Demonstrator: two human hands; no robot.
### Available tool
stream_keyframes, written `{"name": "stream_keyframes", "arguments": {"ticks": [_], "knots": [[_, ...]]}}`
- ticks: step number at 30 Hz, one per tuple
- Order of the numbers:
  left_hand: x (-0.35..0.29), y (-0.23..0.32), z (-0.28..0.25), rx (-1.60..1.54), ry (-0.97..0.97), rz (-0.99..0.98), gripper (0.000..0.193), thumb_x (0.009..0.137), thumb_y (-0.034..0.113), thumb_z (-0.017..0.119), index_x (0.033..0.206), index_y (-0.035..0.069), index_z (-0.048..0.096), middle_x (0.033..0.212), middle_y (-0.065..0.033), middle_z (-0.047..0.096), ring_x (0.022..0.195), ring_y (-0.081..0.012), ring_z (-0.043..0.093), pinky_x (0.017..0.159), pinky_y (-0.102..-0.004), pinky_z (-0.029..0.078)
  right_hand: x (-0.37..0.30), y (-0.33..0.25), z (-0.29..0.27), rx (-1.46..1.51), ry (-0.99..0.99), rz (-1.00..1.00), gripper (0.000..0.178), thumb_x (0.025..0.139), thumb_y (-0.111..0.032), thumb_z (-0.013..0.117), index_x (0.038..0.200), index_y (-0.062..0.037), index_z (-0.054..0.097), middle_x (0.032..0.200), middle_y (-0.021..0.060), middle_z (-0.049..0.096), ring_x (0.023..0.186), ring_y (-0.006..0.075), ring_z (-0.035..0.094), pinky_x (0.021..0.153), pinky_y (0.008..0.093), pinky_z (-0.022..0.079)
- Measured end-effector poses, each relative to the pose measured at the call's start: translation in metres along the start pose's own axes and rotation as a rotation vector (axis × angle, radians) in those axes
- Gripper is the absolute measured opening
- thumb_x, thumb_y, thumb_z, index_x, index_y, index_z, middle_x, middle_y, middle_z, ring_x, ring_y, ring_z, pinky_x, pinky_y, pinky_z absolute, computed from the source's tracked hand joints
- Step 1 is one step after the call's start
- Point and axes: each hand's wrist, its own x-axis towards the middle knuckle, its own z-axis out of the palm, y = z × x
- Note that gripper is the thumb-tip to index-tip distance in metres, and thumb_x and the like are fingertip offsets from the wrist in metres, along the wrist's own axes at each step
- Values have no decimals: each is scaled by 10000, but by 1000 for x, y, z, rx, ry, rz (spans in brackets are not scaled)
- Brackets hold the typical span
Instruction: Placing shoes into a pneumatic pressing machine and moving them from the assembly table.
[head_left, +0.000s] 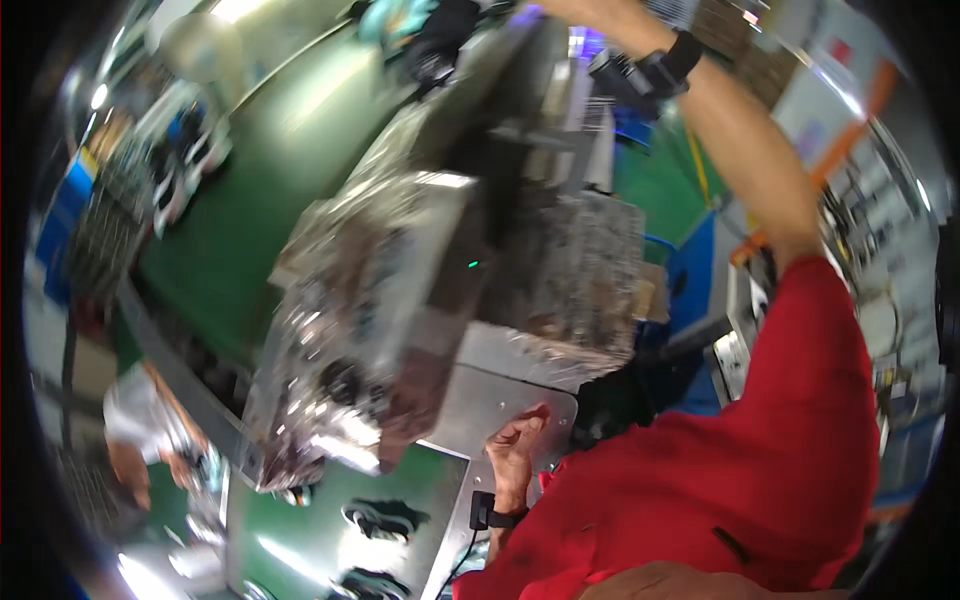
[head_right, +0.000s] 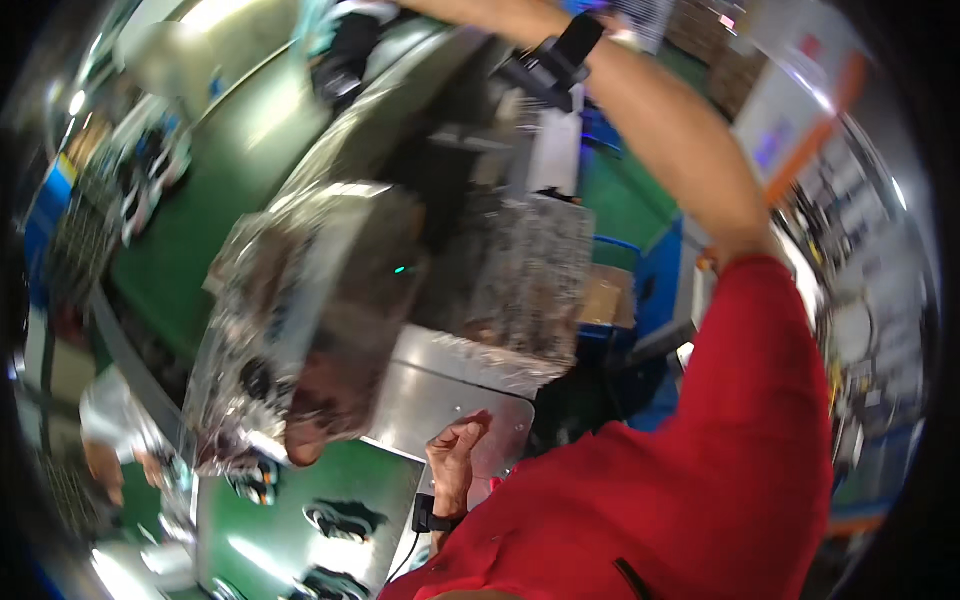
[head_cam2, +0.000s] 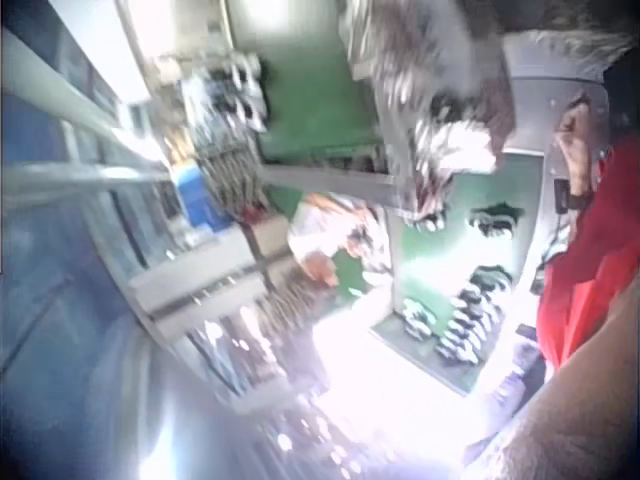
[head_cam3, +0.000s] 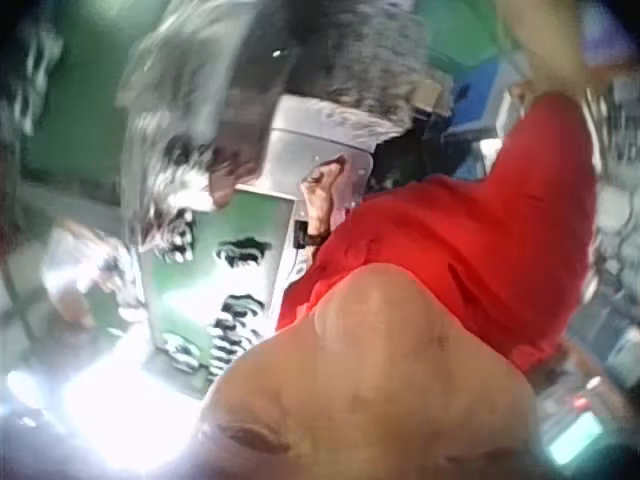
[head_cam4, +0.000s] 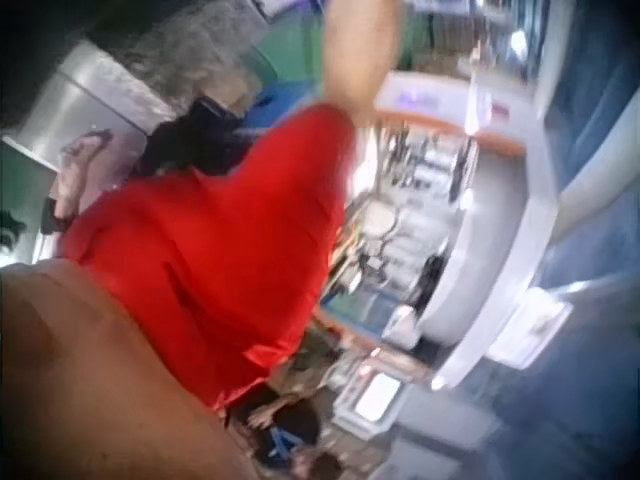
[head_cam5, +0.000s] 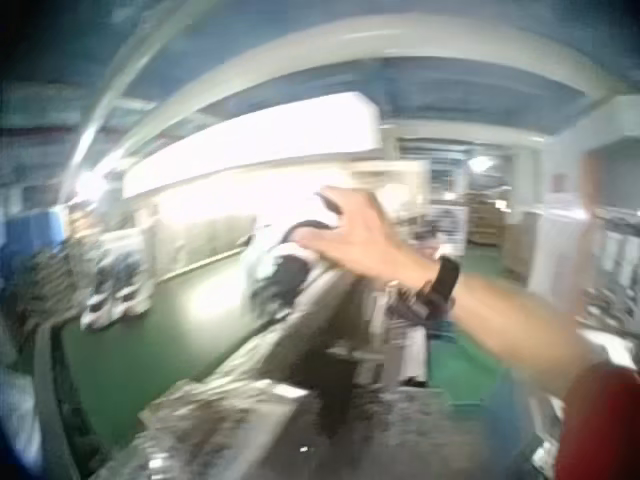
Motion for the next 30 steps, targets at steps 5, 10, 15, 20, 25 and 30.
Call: {"name": "stream_keyframes", "arguments": {"ticks": [5,10,15,20,25,30], "knots": [[41,64,118,-210,-592,142,545,926,460,573,1245,18,573,1281,-232,553,1206,-358,528,1014,-483,438,-109,-17,-134,300,242,255,402,801,-388,728,994,-36,710,708,61,689,510,100,608,419,243,477],[24,76,270,-460,-800,-217,980,821,712,516,1458,-1,303,1386,-262,451,1242,-428,484,1083,-561,349,-265,-35,-242,352,153,585,290,802,-261,703,917,6,713,802,93,708,764,137,649,685,282,493],[-39,-33,387,-100,-1081,-452,619,954,436,475,1361,-28,421,1273,-176,562,1111,-332,589,986,-453,451,-455,-64,-356,91,478,982,373,877,-307,615,1056,17,665,863,100,692,728,178,648,653,304,521],[-87,-153,514,98,-1243,-419,432,987,239,483,1346,4,425,1211,-125,580,1064,-227,610,913,-365,498,-626,-149,-439,579,981,1095,615,934,-400,572,1378,-8,408,1122,94,612,943,147,615,787,289,518],[-187,-256,606,462,-1368,-127,482,930,209,633,1324,-24,481,1210,-93,581,1041,-168,558,933,-305,448,-713,-174,-486,-196,1167,1429,718,703,-194,791,1309,25,475,1139,100,604,979,166,590,875,283,478],[-190,-381,685,638,-1551,-217,792,913,422,617,1445,-73,303,1373,-234,480,1285,-255,457,1041,-354,388,-785,-220,-538,-242,1588,1387,613,704,-137,750,1252,26,531,1096,95,630,989,168,602,904,285,475]]}}
